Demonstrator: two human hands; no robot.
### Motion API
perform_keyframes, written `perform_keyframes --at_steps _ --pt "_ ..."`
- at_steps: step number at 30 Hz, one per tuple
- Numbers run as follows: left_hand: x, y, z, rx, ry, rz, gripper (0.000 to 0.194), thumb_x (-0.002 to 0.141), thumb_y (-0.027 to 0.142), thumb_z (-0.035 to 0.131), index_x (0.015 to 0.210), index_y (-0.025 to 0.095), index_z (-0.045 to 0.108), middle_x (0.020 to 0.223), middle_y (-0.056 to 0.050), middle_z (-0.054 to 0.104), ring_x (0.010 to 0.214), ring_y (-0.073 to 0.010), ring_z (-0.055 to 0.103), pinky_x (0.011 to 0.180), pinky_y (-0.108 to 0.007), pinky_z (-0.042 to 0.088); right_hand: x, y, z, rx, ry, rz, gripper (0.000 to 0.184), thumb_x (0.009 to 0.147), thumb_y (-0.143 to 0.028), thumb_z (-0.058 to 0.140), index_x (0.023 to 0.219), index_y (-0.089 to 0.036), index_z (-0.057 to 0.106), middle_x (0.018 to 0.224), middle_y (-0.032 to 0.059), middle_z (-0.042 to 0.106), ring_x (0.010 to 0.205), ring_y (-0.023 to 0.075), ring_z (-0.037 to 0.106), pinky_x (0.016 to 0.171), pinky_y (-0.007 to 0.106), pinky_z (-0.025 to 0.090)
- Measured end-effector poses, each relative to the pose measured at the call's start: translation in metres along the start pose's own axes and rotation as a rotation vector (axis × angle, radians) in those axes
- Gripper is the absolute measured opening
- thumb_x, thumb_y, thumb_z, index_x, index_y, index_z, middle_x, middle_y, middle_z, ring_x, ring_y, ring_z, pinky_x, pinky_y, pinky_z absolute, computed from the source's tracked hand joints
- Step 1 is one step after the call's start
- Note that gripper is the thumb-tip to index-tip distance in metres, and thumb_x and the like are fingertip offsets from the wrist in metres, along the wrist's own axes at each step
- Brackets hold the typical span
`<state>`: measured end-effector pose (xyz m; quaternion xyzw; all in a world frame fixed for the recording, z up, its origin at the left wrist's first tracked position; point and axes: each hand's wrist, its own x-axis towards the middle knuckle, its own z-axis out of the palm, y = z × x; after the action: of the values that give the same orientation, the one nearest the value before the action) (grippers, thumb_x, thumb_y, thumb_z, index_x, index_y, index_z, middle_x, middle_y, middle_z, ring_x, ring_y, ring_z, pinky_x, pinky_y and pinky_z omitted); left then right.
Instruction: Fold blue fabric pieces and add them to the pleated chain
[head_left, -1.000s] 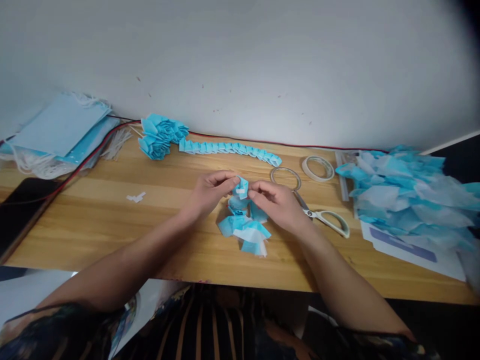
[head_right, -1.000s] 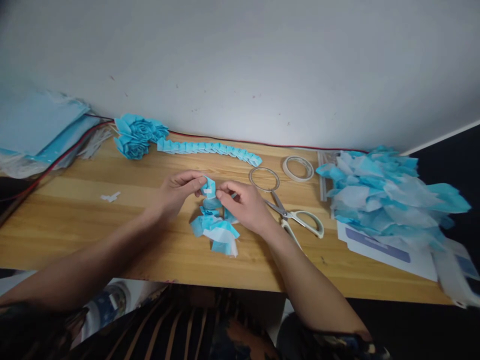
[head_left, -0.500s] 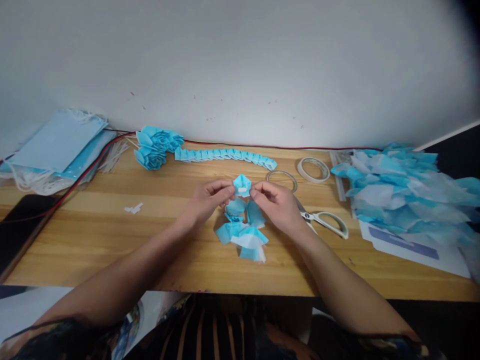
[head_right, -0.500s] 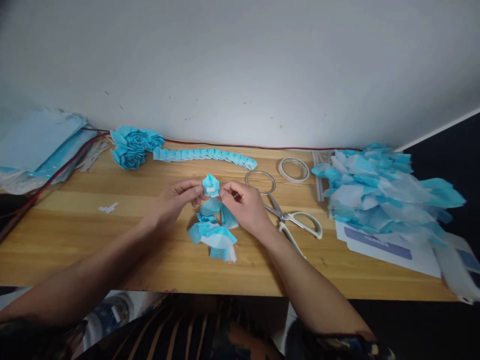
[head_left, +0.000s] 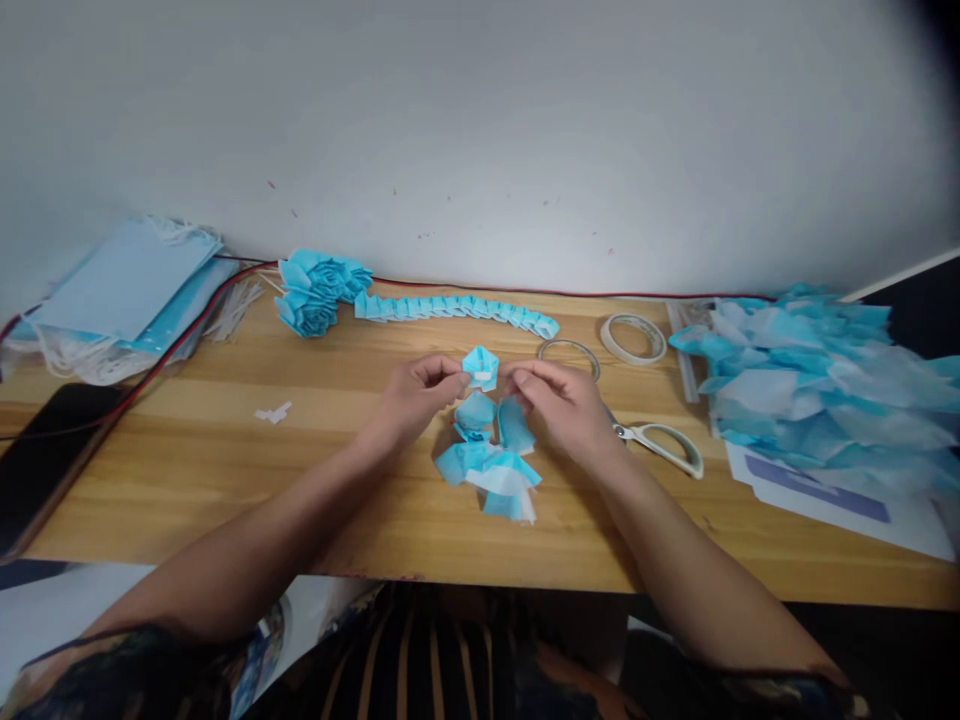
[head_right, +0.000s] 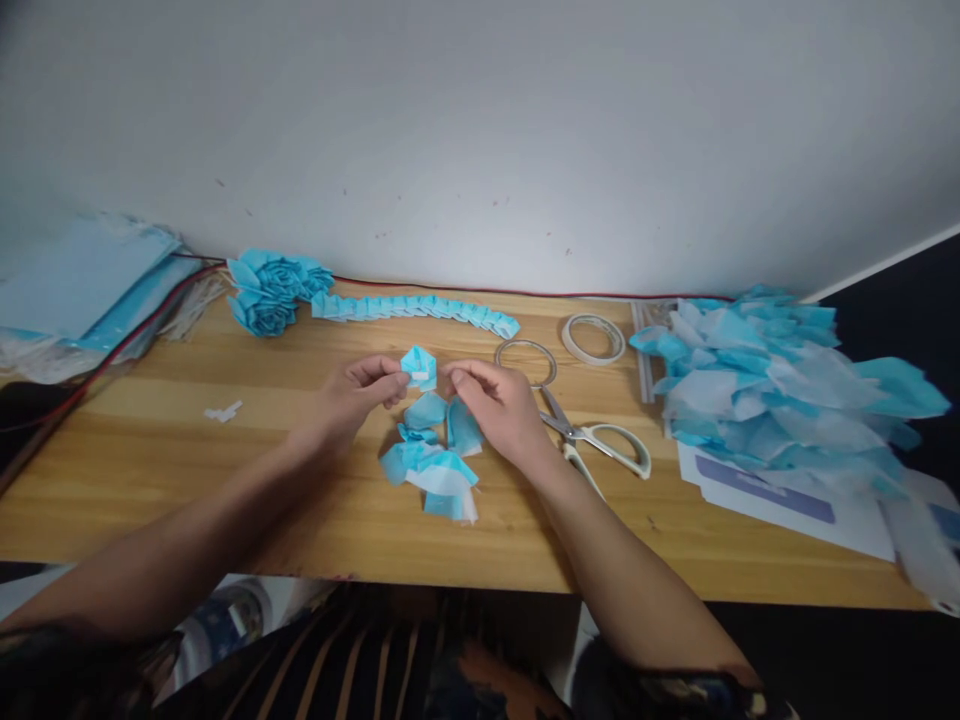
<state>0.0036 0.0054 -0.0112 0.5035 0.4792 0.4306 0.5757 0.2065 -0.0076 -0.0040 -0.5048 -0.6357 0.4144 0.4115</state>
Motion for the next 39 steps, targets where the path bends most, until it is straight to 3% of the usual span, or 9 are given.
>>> perform_keyframes --at_steps 3,9,16,21,28,39 --pt "0.001 -0.001 0.000 -0.005 0.028 0.009 0.026 0.069 0.039 0.073 0.062 0.017 0.062 0.060 0.003 0.058 0.057 -0.0085 0.047 0.059 -0.024 0.038 0.000 -0.001 -0.002 0.036 0.077 0.018 0.024 0.093 -0.040 0.063 0.092 -0.023 0.079 0.075 0.0009 0.072 0.061 0.0142 0.060 0.061 0.028 0.049" --pt "0.003 -0.003 -0.001 -0.036 0.068 0.044 0.024 0.071 0.038 0.073 0.063 0.017 0.064 0.060 0.002 0.060 0.056 -0.0088 0.049 0.056 -0.023 0.040 0.003 -0.005 -0.010 0.136 0.242 -0.018 0.037 0.092 -0.053 0.066 0.077 -0.021 0.075 0.068 0.0011 0.068 0.060 0.0126 0.059 0.055 0.025 0.047" --pt "0.001 0.000 0.001 -0.041 0.068 0.058 0.026 0.072 0.039 0.073 0.063 0.017 0.063 0.060 0.002 0.060 0.055 -0.0081 0.048 0.056 -0.022 0.041 0.008 -0.004 -0.017 0.164 0.333 -0.042 0.037 0.091 -0.053 0.068 0.074 -0.020 0.073 0.066 0.0006 0.065 0.058 0.0113 0.056 0.053 0.024 0.045" --pt "0.002 -0.001 0.001 -0.034 0.055 0.063 0.025 0.072 0.039 0.072 0.063 0.017 0.064 0.060 0.001 0.060 0.056 -0.0086 0.049 0.056 -0.022 0.041 0.002 -0.005 -0.010 0.001 0.262 -0.089 0.029 0.095 -0.039 0.062 0.076 -0.021 0.073 0.066 -0.0004 0.067 0.059 0.0120 0.058 0.056 0.025 0.045" --pt "0.001 -0.005 0.002 -0.009 0.019 0.076 0.024 0.072 0.039 0.075 0.067 0.017 0.068 0.061 0.002 0.060 0.056 -0.0090 0.049 0.056 -0.023 0.041 -0.011 -0.012 0.010 -0.365 0.107 -0.348 0.016 0.092 -0.023 0.063 0.079 -0.021 0.072 0.071 -0.0005 0.071 0.065 0.0140 0.061 0.064 0.027 0.044" --pt "-0.003 -0.004 0.004 0.019 -0.065 0.097 0.022 0.075 0.038 0.073 0.072 0.017 0.068 0.063 0.002 0.059 0.058 -0.0098 0.050 0.055 -0.023 0.043 -0.011 -0.005 0.015 -0.488 0.097 -0.353 0.017 0.096 -0.021 0.059 0.087 -0.021 0.073 0.081 0.0022 0.076 0.074 0.0172 0.067 0.069 0.029 0.046"
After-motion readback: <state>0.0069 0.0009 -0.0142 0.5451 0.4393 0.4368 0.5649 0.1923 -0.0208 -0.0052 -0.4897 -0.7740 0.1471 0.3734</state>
